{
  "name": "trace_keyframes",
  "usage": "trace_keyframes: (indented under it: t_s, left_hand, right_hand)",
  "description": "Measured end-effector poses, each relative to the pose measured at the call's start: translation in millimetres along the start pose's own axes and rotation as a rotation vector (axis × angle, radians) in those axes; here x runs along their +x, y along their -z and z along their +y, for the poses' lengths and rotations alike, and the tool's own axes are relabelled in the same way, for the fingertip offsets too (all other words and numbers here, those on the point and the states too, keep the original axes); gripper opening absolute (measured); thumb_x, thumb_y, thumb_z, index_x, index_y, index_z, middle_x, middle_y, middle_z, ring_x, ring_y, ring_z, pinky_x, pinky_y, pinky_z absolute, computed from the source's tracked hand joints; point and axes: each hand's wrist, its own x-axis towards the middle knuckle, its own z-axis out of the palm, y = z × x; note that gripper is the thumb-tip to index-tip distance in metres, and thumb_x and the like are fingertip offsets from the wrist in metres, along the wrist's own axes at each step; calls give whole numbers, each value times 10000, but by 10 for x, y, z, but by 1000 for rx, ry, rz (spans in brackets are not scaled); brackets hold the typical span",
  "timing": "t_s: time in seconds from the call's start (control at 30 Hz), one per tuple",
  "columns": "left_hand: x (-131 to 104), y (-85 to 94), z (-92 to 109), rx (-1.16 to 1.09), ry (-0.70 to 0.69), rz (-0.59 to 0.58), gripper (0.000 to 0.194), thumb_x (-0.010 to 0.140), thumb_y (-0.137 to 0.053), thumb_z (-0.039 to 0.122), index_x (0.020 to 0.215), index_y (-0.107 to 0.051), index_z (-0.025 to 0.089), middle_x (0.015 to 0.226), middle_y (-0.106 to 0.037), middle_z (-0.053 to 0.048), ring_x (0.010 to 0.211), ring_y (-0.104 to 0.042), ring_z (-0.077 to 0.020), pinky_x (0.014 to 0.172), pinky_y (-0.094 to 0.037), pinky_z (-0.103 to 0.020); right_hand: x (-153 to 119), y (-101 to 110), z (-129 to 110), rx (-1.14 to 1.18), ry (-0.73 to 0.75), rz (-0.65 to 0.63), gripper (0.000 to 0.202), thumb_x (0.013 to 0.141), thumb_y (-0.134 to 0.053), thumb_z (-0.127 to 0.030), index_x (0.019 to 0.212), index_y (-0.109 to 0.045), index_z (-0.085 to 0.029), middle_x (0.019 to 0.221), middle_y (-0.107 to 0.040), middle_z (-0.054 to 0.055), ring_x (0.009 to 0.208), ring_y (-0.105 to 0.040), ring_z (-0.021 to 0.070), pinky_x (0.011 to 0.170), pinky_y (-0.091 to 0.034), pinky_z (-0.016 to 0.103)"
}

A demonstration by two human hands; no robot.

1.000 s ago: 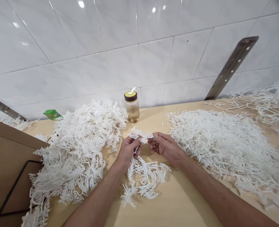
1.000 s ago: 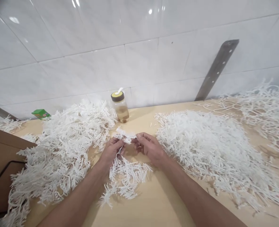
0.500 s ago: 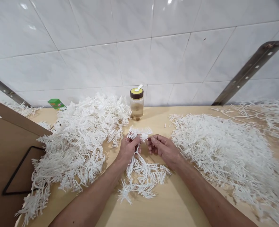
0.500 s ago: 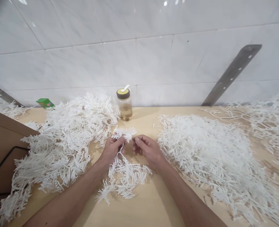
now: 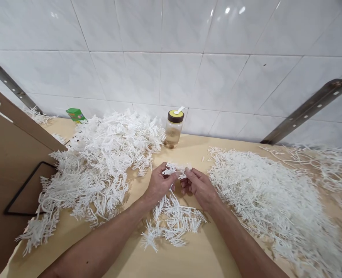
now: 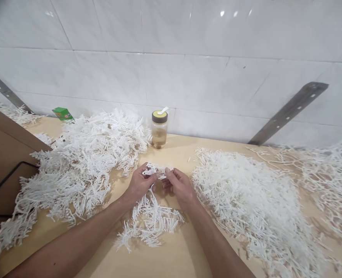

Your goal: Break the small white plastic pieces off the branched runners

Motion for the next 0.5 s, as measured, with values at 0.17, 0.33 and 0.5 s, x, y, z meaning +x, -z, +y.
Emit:
trace_keyframes:
  t_s: [0.17, 0.33, 0.5]
  left_hand:
    - [-29, 18, 101, -80, 86, -93, 377, 617, -866, 338, 826, -604, 164, 608, -619, 23, 477, -516, -99, 465, -413, -218]
    - [22, 99, 92, -259, 225, -190, 392, 590, -871, 279, 876, -637, 147, 641, -619, 4, 519, -537, -103, 514, -422, -220]
    - [34, 109, 51, -252, 245, -234, 372, 628, -854, 311, 890, -655, 137, 669, -626, -11, 551, -555, -112, 528, -421, -223]
  right_hand:
    - [-51, 41, -50, 101, 17, -83, 391, 670, -845, -460, 878, -651, -192, 813, -692, 51, 662, -621, 183, 570, -508, 310]
    - [-53, 102, -86, 86, 16, -76, 415, 590, -889, -399, 887, -677, -201, 798, -701, 43, 648, -607, 178, 590, -501, 318]
    - [-14, 127, -61, 25, 38, 41, 376, 625, -863, -456, 833, -685, -198, 722, -666, 18, 597, -551, 149, 550, -459, 288]
